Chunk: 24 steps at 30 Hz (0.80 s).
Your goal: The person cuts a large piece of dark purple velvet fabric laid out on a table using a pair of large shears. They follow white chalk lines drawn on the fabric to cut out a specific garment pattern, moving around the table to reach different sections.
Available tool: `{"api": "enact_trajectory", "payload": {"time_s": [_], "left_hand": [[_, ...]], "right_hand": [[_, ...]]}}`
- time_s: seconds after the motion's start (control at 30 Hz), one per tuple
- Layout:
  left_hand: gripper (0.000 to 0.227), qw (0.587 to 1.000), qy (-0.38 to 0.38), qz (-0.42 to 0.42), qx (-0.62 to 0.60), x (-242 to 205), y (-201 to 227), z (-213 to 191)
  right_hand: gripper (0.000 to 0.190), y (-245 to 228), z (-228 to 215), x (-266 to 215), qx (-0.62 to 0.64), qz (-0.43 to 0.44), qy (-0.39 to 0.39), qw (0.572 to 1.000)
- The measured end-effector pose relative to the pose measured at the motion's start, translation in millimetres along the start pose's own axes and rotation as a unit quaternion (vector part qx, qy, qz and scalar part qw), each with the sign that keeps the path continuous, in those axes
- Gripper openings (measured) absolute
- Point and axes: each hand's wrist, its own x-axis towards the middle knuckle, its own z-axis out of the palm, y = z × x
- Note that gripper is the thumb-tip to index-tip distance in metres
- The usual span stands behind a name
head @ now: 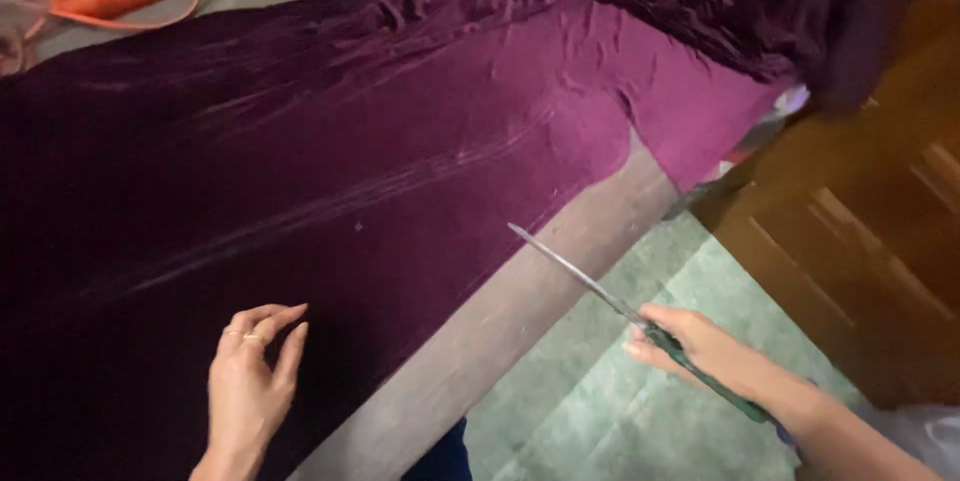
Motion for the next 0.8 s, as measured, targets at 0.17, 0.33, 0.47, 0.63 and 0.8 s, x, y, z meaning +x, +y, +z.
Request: {"api": "enact_trajectory", "payload": {"time_s": [0.17,0.33,0.47,0.63,0.8], "left_hand": [[0.019,0.997,0.009,0.074,-0.022,66.4,100.5,73.3],[0.019,0.989,-0.019,0.134,-0.064,113.6,202.0,150.1],[0.020,0.989,-0.003,0.129,-0.072,132.1,258.3,211.1],[0.019,0.997,0.040,0.049,-0.051,131.6,296.6,276.4],[0.019,0.997,0.048,0.011,-0.055,127.6,331.9,311.5]], "right_hand": [[0.024,54.2,-98.3,61.0,-0.025,-0.039,-0.005,0.999],[0.025,85.1,-189.4,120.3,-0.099,-0.053,-0.026,0.993],[0.031,110.2,-265.5,187.9,-0.107,-0.113,-0.064,0.986],[0.025,111.8,-350.7,267.5,-0.176,-0.137,-0.120,0.967],[0.028,73.1,-395.2,314.8,-0.208,-0.150,-0.153,0.954]]}}
